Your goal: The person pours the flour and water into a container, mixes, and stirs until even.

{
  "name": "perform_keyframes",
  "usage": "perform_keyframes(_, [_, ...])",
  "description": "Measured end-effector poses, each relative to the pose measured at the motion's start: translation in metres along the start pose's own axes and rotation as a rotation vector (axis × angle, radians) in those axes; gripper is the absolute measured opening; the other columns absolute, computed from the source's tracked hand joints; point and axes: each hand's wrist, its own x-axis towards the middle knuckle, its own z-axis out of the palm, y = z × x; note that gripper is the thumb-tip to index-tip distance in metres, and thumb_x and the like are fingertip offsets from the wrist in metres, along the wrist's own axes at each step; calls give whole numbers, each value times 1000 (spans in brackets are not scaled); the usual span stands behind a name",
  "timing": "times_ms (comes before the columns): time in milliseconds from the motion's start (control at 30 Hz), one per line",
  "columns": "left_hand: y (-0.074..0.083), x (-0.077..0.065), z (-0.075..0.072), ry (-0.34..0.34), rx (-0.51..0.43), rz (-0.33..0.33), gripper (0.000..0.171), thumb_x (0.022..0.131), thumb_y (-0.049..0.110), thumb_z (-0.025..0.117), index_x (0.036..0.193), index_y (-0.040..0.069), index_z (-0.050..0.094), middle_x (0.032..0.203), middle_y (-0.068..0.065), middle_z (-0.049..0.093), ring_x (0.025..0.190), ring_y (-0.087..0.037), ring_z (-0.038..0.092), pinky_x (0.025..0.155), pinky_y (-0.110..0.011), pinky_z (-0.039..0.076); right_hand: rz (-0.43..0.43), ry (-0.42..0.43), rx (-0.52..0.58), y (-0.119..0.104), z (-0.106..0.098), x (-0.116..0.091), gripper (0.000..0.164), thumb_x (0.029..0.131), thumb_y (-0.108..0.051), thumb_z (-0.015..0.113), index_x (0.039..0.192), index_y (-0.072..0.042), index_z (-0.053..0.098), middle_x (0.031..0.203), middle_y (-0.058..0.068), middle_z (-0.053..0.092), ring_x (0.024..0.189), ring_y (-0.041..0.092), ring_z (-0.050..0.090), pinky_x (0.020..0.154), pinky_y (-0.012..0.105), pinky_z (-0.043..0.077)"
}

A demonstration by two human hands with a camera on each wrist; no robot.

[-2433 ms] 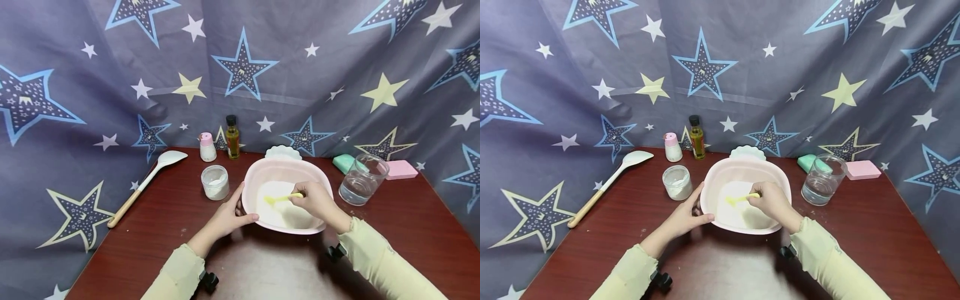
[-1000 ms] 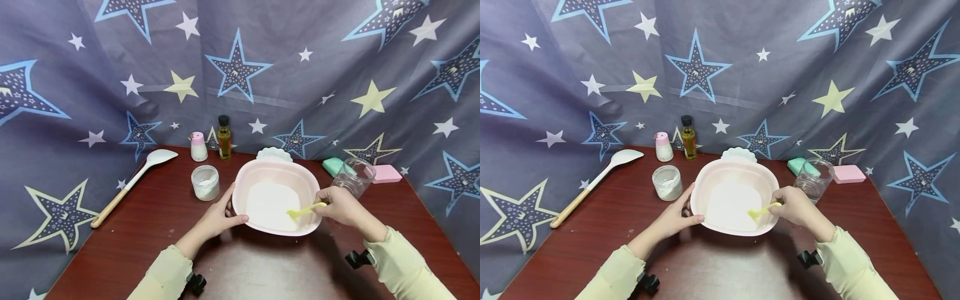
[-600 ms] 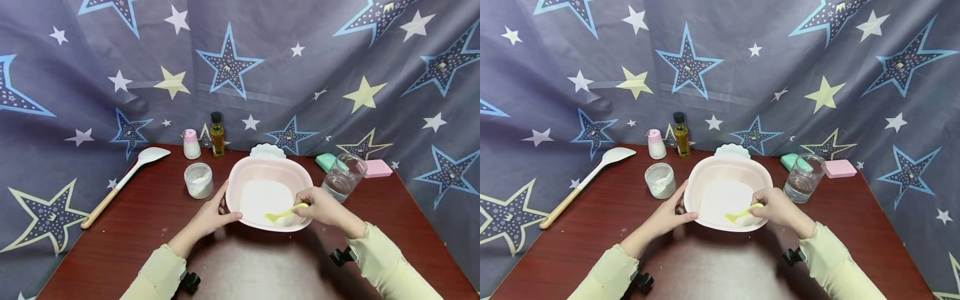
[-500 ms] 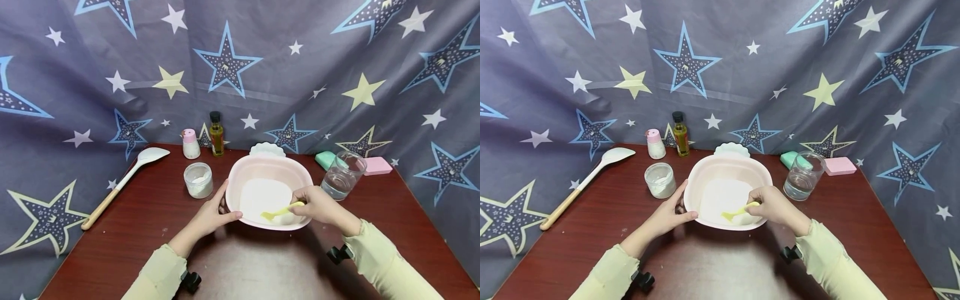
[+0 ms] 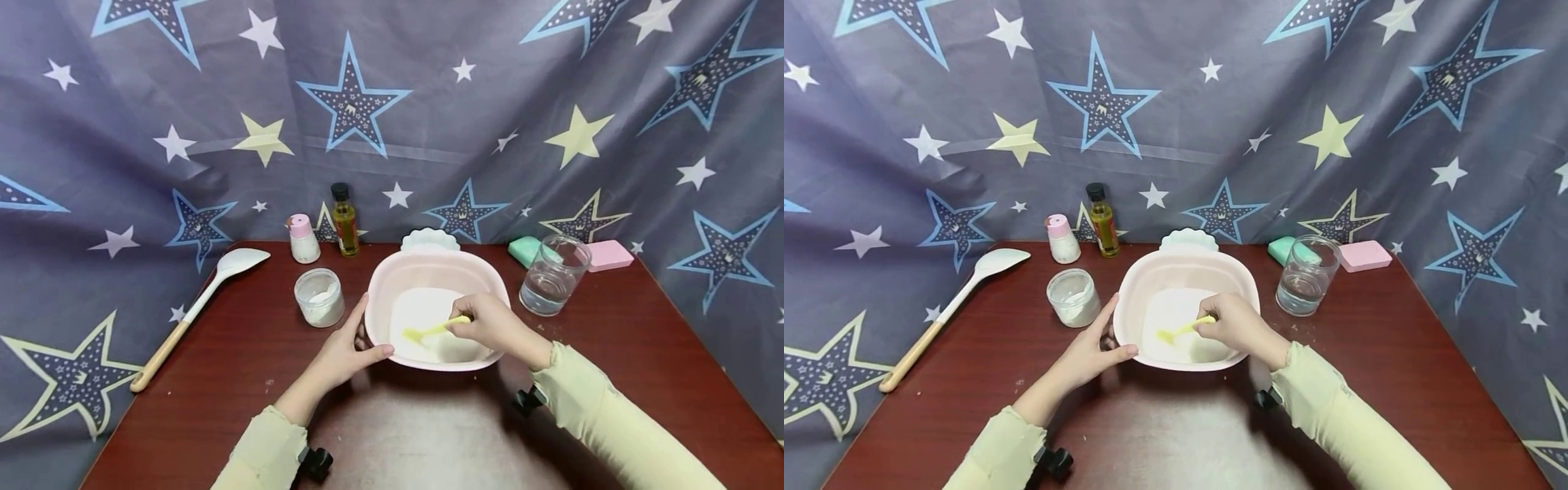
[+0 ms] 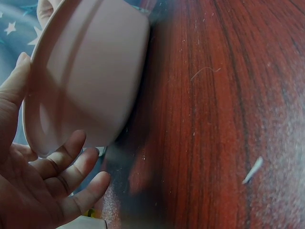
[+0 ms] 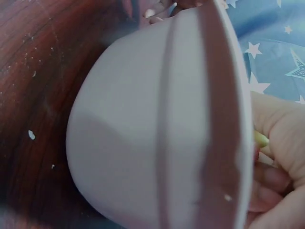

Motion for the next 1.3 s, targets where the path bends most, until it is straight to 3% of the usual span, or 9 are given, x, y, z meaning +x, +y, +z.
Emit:
perform_keyframes(167, [-4, -4, -3, 33, -11, -21, 104, 79, 38, 82, 158, 22, 17, 85, -2, 60, 75, -12, 59, 71, -27, 47, -1, 68, -64, 0, 7, 12, 19, 75, -6, 73, 63, -16, 62, 55, -14, 41, 55, 4, 37, 52, 22, 31])
perform_keyframes(433, [-10, -10, -7, 59, -23, -34, 103, 78, 38, 82, 158, 24, 17, 85, -2, 59, 76, -14, 59, 71, -27, 47, 90, 120, -126, -7, 8, 27, 17, 74, -7, 70, 62, -16, 62, 52, -11, 42, 51, 7, 38, 50, 25, 31])
perform_keyframes(800, [-7, -4, -6, 20, -20, -6, 103, 79, 39, 81, 158, 24, 16, 87, -4, 60, 76, -13, 58, 72, -28, 46, 183, 193, -269, 5, -13, 8, 18, 72, -8, 70, 60, -17, 60, 52, -8, 43, 53, 15, 42, 52, 31, 34])
perform_keyframes(1067, [-5, -1, -2, -3, -5, 4, 102, 80, 39, 80, 158, 22, 17, 85, -3, 61, 74, -11, 60, 71, -28, 47, 249, 131, -287, 10, -34, -15, 17, 72, -8, 69, 60, -17, 60, 55, -8, 47, 55, 13, 43, 53, 30, 35])
perform_keyframes(1300, [-6, -1, 1, 13, -22, 21, 101, 79, 37, 81, 157, 20, 19, 84, -4, 60, 74, -13, 59, 70, -27, 47, 221, 50, -315, 5, -49, -26, 19, 73, -8, 71, 60, -19, 61, 54, -8, 46, 54, 11, 44, 52, 28, 36])
